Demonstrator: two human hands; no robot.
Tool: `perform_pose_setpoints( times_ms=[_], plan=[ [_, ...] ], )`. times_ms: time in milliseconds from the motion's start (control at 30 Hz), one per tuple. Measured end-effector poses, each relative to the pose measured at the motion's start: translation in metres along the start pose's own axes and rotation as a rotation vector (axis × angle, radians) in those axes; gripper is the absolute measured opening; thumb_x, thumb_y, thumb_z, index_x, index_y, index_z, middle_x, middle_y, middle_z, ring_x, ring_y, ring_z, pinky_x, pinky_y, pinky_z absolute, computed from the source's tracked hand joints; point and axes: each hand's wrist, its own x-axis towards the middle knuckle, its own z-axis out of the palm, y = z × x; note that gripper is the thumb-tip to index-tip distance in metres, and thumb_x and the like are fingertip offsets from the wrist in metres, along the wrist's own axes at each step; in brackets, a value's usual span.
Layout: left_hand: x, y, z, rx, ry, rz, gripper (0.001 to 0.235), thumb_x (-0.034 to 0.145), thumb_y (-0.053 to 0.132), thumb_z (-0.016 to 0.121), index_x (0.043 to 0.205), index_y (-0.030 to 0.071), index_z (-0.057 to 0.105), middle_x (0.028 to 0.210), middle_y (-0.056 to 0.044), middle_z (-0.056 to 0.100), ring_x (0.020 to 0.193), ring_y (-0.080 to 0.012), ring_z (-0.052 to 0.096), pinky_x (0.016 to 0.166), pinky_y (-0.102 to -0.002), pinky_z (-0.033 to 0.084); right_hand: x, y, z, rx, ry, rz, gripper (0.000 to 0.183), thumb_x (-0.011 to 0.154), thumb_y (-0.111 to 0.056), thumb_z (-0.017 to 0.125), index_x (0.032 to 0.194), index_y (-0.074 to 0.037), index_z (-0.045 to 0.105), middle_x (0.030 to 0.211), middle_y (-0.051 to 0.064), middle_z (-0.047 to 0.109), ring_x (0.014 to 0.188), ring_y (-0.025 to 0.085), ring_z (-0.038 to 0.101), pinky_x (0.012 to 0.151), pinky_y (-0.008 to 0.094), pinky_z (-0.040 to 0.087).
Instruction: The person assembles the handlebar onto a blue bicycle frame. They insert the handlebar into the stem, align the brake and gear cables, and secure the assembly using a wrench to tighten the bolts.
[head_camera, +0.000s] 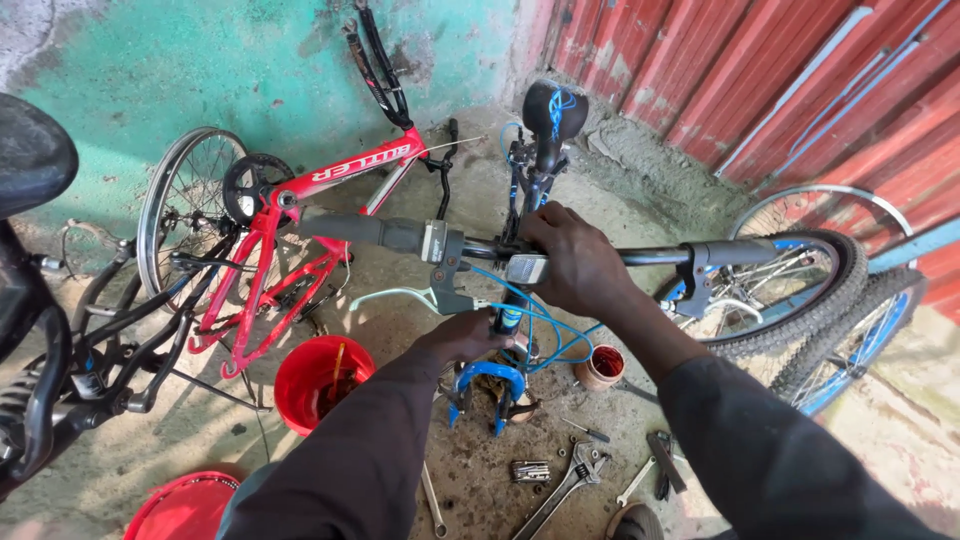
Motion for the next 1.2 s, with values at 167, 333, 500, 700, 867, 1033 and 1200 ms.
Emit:
perform_pose_setpoints(
  times_ms=[167, 333, 500, 700, 867, 1033, 1200],
  plan=[
    [0.01, -0.029, 0.016, -0.153, 0.038, -0.029, 0.083, 0.102, 0.071, 0.055, 0.146, 0.001, 0.055, 0.142, -0.029, 0.063, 0.125, -0.0479, 0.066, 0.102, -0.059, 0.056, -0.001, -0.001, 0.0, -0.039, -0.009, 0.056, 0.038, 0.071, -0.024, 0.081, 0.104, -0.016, 0.064, 0.105, 0.01, 0.063, 0.096, 0.041, 0.069, 0.08, 0.053, 0.06],
    [0.05, -0.09, 0.067, -0.521, 0.221, -0.022, 0.052, 0.114, 0.035, 0.048, 0.153, 0.003, 0.055, 0.151, -0.034, 0.054, 0.13, -0.0576, 0.058, 0.103, -0.063, 0.051, -0.003, -0.024, -0.012, -0.012, -0.04, 0.113, 0.038, 0.073, -0.027, 0.082, 0.104, -0.014, 0.064, 0.107, 0.014, 0.062, 0.091, 0.049, 0.069, 0.077, 0.06, 0.059],
    [0.016, -0.053, 0.054, -0.344, 0.182, 0.12, 0.075, 0.096, 0.045, 0.069, 0.153, 0.001, 0.048, 0.14, -0.036, 0.054, 0.108, -0.0547, 0.063, 0.071, -0.064, 0.049, -0.004, -0.007, 0.005, -0.109, -0.065, 0.288, 0.047, 0.07, -0.04, 0.082, 0.106, -0.019, 0.061, 0.108, 0.01, 0.061, 0.079, 0.048, 0.071, 0.072, 0.059, 0.059],
    [0.047, -0.059, 0.055, 0.001, 0.38, 0.196, 0.046, 0.089, 0.053, 0.086, 0.088, 0.009, 0.072, 0.068, -0.007, 0.063, 0.06, -0.0307, 0.065, 0.058, -0.05, 0.053, 0.0, -0.013, -0.008, 0.039, -0.124, 0.164, 0.047, 0.071, -0.033, 0.08, 0.109, -0.012, 0.063, 0.116, 0.02, 0.066, 0.088, 0.057, 0.069, 0.08, 0.064, 0.057],
    [0.084, -0.143, 0.096, -0.798, 0.123, 0.154, 0.059, 0.088, 0.049, 0.088, 0.122, 0.008, 0.062, 0.116, -0.022, 0.063, 0.095, -0.0409, 0.06, 0.085, -0.059, 0.05, -0.005, 0.008, -0.005, 0.108, -0.12, 0.014, 0.042, 0.074, -0.025, 0.075, 0.113, -0.018, 0.064, 0.121, 0.016, 0.068, 0.092, 0.055, 0.069, 0.082, 0.065, 0.056],
    [0.035, -0.054, 0.046, -0.035, 0.285, 0.196, 0.088, 0.097, 0.071, 0.067, 0.123, -0.013, 0.067, 0.084, -0.027, 0.073, 0.074, -0.0443, 0.072, 0.07, -0.063, 0.057, -0.005, 0.001, 0.004, -0.03, -0.158, 0.163, 0.041, 0.077, -0.04, 0.072, 0.113, -0.025, 0.062, 0.114, 0.008, 0.068, 0.096, 0.046, 0.072, 0.088, 0.057, 0.058],
    [0.072, -0.083, 0.057, -0.03, 0.334, 0.338, 0.057, 0.092, 0.053, 0.084, 0.088, -0.003, 0.07, 0.053, -0.011, 0.05, 0.047, -0.0287, 0.053, 0.05, -0.048, 0.043, 0.003, -0.006, 0.023, -0.164, -0.12, 0.317, 0.047, 0.071, -0.043, 0.08, 0.108, -0.02, 0.064, 0.101, 0.011, 0.07, 0.083, 0.042, 0.074, 0.078, 0.052, 0.06]
  ],
)
